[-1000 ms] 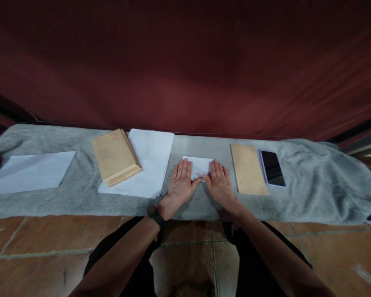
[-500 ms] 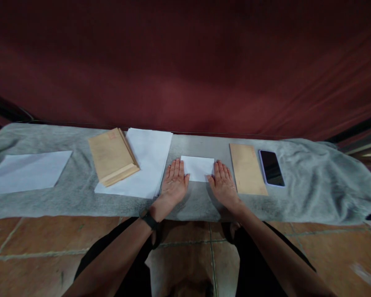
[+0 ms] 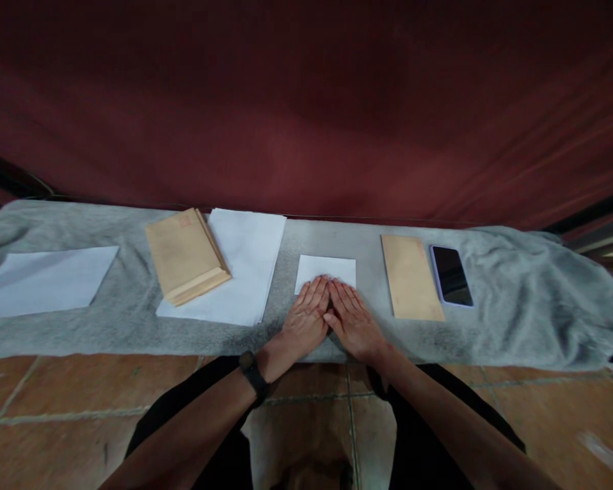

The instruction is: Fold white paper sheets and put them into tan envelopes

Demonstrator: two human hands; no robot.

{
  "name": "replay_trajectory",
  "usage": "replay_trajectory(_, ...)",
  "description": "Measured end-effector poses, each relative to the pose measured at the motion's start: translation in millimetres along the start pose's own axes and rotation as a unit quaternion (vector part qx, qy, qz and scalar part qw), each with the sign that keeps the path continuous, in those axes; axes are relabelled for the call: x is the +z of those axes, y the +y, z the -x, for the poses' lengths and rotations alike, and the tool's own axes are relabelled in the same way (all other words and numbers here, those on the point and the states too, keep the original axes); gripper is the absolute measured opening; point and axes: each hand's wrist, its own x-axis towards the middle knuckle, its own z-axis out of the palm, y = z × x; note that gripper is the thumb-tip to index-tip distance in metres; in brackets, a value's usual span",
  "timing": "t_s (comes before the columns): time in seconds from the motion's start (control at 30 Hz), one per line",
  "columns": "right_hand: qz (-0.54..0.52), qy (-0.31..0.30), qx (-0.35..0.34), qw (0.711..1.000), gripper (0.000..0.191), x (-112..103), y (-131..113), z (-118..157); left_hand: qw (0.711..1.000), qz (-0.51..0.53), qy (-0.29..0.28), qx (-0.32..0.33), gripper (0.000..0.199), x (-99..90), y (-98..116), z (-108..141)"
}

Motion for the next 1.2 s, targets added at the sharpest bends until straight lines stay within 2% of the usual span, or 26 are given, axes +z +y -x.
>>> replay_trajectory(0.23,0.029,0.031,0.000,0.999,0.071,8.8,5.7,7.9,1.000,-0.012,-0.002,-0.020,0.063,-4.4,-1.2,3.1)
replay_trajectory(0.43,0.045,0.046,0.020,0.998,0.075,7.3,10.8,11.9,0.998,-0.011,0.011,-0.055,0.064,-6.0,-2.9,7.4)
replay_trajectory(0.77,0.055,0.066,0.051,0.995,0.074,7.5,25.1,14.8,0.991,-0.019,0.034,-0.130,0.076,-9.6,-7.7,6.2)
replay_trajectory(0.87,0.051,0.065,0.068,0.994,0.070,5.2,30.1,10.4,0.994,-0.027,0.021,-0.107,0.070,-13.9,-11.6,0.3)
replay_trajectory(0.97,0.045,0.049,0.071,0.995,0.068,1.8,33.2,3.1,0.998,-0.031,-0.022,-0.056,0.058,-19.0,-14.0,-6.7)
replay_trajectory(1.07,0.032,0.027,0.061,0.997,0.065,0.0,33.1,-4.1,0.997,-0.037,-0.062,-0.036,0.051,-24.4,-15.3,-13.1)
replay_trajectory(1.2,0.017,0.024,0.047,0.998,0.063,0.3,32.2,-10.0,0.998,-0.009,-0.068,-0.017,0.059,-33.2,-18.3,-18.6)
